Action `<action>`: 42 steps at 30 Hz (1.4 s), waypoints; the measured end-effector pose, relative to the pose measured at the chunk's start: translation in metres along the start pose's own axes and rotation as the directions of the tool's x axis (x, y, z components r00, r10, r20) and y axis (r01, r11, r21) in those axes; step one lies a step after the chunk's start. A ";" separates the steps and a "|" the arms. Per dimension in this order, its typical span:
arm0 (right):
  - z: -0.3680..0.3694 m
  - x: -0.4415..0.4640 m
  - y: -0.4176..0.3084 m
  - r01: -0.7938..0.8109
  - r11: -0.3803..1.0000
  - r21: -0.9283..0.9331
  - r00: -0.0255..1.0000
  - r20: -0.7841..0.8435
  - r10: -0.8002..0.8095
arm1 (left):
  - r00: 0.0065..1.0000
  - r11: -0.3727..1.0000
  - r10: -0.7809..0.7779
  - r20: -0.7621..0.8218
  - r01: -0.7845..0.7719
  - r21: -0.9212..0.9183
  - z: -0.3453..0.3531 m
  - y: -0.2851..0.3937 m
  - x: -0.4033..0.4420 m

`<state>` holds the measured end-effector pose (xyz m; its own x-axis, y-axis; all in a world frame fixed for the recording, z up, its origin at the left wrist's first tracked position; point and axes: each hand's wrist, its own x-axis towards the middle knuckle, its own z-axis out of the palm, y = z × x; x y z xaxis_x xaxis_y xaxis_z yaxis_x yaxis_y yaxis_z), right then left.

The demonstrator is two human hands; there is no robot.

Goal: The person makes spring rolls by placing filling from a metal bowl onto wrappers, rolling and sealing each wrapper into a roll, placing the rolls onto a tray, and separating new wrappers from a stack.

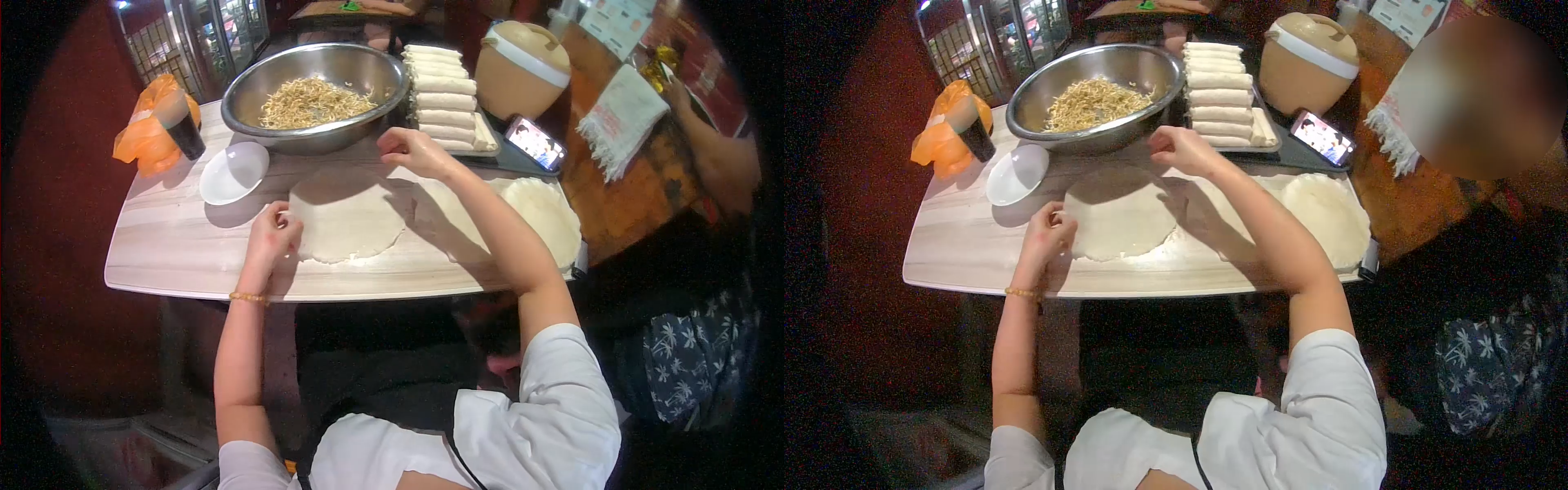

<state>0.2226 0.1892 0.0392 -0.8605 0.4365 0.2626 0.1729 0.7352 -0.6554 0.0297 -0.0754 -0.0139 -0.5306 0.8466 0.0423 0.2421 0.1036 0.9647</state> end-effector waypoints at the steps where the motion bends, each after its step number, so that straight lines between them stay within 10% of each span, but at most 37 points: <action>1: -0.014 -0.011 0.001 -0.028 0.995 -0.091 0.999 0.015 0.030 | 0.999 0.999 0.029 -0.036 -0.028 0.041 0.000 -0.005 -0.003; 8: -0.083 -0.092 0.069 -0.337 0.781 -0.525 0.920 -0.009 0.391 | 0.930 0.725 0.349 -0.113 -0.192 0.661 0.011 0.024 -0.019; 12: -0.077 -0.115 0.082 -0.443 0.710 -0.548 0.895 -0.231 0.381 | 0.721 0.431 0.625 0.299 -0.638 0.638 0.056 0.015 0.008; 16: -0.080 -0.119 0.086 -0.424 0.825 -0.373 0.906 -0.183 0.382 | 0.897 0.558 0.263 0.355 -0.442 0.702 0.081 0.029 0.006; 21: -0.076 -0.112 0.085 -0.429 0.828 -0.361 0.903 -0.199 0.382 | 0.899 0.432 0.325 0.293 -0.416 0.800 0.087 0.019 0.022; 24: -0.087 -0.110 0.017 -0.246 0.924 -0.292 0.969 -0.092 0.229 | 0.847 0.560 0.423 0.323 -0.524 0.641 0.101 0.036 0.027; 26: -0.089 -0.109 -0.019 0.152 0.972 -0.178 0.987 -0.026 -0.159 | 0.879 0.881 0.367 0.306 -0.434 0.189 0.115 0.060 0.022; 30: -0.107 -0.109 -0.082 0.289 0.945 -0.150 0.956 0.003 -0.292 | 0.859 0.872 0.489 0.153 -0.488 -0.044 0.136 0.070 0.031; 32: -0.116 -0.106 -0.085 0.253 0.932 0.259 0.960 -0.185 -0.209 | 0.874 0.891 0.364 0.320 -0.227 -0.393 0.126 0.092 0.024; 36: -0.127 -0.096 -0.084 0.188 0.910 0.370 0.953 -0.292 -0.078 | 0.889 0.854 0.337 0.312 -0.148 -0.499 0.084 0.093 0.027; 42: -0.091 -0.061 -0.059 0.202 0.893 0.402 0.956 -0.280 -0.090 | 0.890 0.845 0.456 -0.004 -0.434 -0.314 0.029 0.123 0.039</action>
<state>0.3087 0.1668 0.1263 -0.7038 0.4964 0.5082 -0.2119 0.5361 -0.8171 0.0622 -0.0147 0.0988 -0.3649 0.7987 0.4784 0.1800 -0.4437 0.8779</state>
